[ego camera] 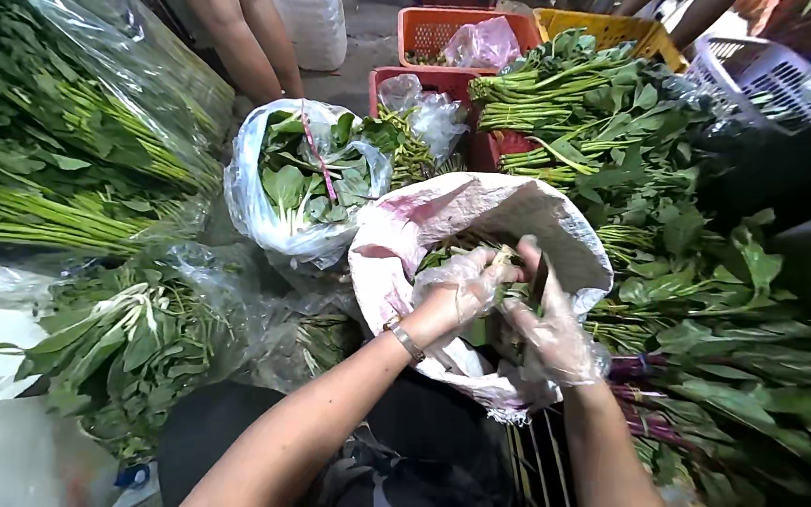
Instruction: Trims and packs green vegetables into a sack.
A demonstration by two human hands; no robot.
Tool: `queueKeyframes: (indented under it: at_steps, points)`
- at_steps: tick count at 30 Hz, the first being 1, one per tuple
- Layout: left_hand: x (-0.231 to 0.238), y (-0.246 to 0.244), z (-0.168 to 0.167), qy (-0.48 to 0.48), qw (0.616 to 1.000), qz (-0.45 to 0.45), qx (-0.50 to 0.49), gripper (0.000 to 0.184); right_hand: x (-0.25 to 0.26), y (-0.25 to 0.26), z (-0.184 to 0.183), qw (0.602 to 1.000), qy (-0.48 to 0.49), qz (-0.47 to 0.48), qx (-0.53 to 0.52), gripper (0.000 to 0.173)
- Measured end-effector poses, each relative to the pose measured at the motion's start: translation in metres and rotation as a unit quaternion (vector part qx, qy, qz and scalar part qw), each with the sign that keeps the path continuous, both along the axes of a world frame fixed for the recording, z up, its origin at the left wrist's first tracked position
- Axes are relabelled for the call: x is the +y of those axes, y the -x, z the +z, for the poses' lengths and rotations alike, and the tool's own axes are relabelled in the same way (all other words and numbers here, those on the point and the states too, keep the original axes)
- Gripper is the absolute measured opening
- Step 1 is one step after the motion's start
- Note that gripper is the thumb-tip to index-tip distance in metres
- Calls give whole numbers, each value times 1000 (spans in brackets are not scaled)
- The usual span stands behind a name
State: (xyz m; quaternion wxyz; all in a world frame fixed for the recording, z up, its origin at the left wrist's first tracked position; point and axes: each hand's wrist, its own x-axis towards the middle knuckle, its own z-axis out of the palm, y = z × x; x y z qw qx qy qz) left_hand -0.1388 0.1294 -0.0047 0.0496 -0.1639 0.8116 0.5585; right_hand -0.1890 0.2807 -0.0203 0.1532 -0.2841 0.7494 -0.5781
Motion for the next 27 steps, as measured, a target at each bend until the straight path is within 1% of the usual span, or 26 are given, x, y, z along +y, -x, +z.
queueKeyframes:
  at_steps: [1,2,4,5,7,9,11,14,17,20,22,23,24,25,26,27]
  points:
    - [-4,-1,0,17,1000,-1,4,33,5,5,-1,1000,-6,-10,23,73]
    - [-7,-3,0,39,999,-4,10,33,12,12,-4,998,-22,-23,61,67]
    - [-9,-6,0,83,996,-11,15,36,20,21,-8,983,-69,-26,169,40]
    - [-8,-8,0,104,994,-14,11,37,20,19,-6,972,-99,-31,209,33]
    - [-2,-11,8,152,988,-21,-15,36,14,5,-2,949,-160,-41,268,28]
    - [4,-10,8,203,979,-22,-29,34,6,-6,2,927,-226,-45,295,26]
    - [7,-10,5,227,973,-24,-31,33,-1,-10,5,920,-287,-47,264,26]
    - [8,-11,7,226,973,-23,-46,31,-10,-9,8,918,-333,-43,213,28]
    - [7,-13,13,216,974,-32,-62,30,-13,-7,7,911,-344,-33,224,29]
    - [8,-13,14,210,975,-33,-63,32,-18,-8,10,909,-360,-37,205,29]
    - [15,-9,10,219,974,-40,-38,31,-13,-9,10,913,-348,-49,205,28]
    - [18,-14,11,211,976,-45,-13,34,-9,-10,11,918,-343,-41,193,30]
    - [19,-23,12,202,978,-41,24,35,-7,-12,12,922,-352,-17,163,33]
    - [17,-36,15,192,979,-36,60,32,-3,-11,8,917,-375,21,135,35]
    - [13,-54,26,172,981,-44,80,29,2,-10,-5,912,-388,52,121,36]
    - [3,-71,49,143,985,-67,74,27,3,-10,-12,910,-392,64,116,37]
